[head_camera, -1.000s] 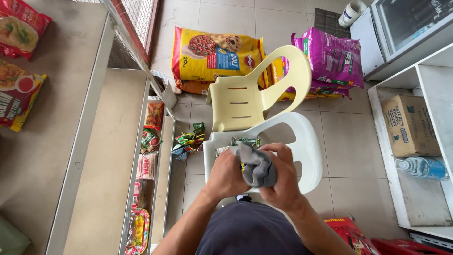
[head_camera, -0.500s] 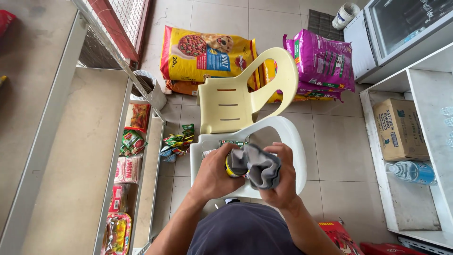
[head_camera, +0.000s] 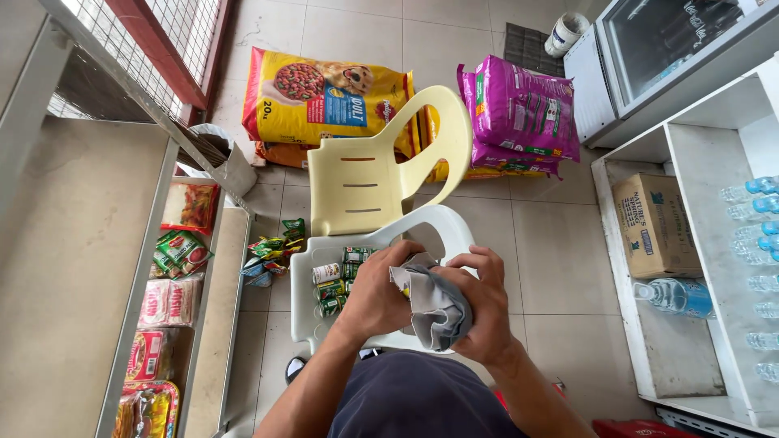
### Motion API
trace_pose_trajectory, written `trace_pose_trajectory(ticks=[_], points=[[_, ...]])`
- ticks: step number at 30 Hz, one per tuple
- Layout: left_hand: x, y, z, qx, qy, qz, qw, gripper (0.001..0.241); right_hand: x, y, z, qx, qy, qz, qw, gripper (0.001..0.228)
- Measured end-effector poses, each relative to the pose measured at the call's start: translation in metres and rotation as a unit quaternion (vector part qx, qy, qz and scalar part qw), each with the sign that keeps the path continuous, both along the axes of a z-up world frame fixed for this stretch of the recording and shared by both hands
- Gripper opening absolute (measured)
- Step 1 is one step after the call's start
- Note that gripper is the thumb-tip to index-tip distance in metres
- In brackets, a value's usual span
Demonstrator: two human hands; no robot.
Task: Cleaning and wiping dust off canned goods on a grocery store shelf using a cloth.
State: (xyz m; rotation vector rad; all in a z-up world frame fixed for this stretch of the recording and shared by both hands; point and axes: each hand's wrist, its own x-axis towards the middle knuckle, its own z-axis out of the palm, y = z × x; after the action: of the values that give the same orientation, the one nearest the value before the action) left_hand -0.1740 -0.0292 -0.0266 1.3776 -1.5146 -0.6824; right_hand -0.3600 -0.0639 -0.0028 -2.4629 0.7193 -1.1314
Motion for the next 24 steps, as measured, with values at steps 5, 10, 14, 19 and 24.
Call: trace_pose_trajectory(ticks=[5, 10, 14, 19, 24], points=[[-0.014, 0.004, -0.004, -0.023, -0.019, -0.009, 1.0, 0.064, -0.01, 0.004, 0.004, -0.03, 0.006, 0.013, 0.999, 0.05], [-0.022, 0.013, 0.005, -0.028, -0.052, 0.02, 0.998, 0.063, -0.02, 0.0, -0.006, 0.039, -0.061, 0.059, 0.996, 0.048], [-0.03, 0.021, 0.011, 0.021, -0.06, 0.04, 0.997, 0.067, -0.034, -0.005, -0.036, 0.187, -0.149, 0.088, 0.967, 0.051], [-0.03, 0.037, 0.009, 0.071, -0.057, 0.053, 0.994, 0.06, -0.028, -0.007, -0.063, 0.31, -0.267, 0.104, 0.906, 0.065], [-0.011, 0.063, 0.004, 0.024, -0.035, 0.115, 0.992, 0.064, 0.014, 0.001, -0.005, 0.059, -0.1, 0.148, 0.982, 0.053]])
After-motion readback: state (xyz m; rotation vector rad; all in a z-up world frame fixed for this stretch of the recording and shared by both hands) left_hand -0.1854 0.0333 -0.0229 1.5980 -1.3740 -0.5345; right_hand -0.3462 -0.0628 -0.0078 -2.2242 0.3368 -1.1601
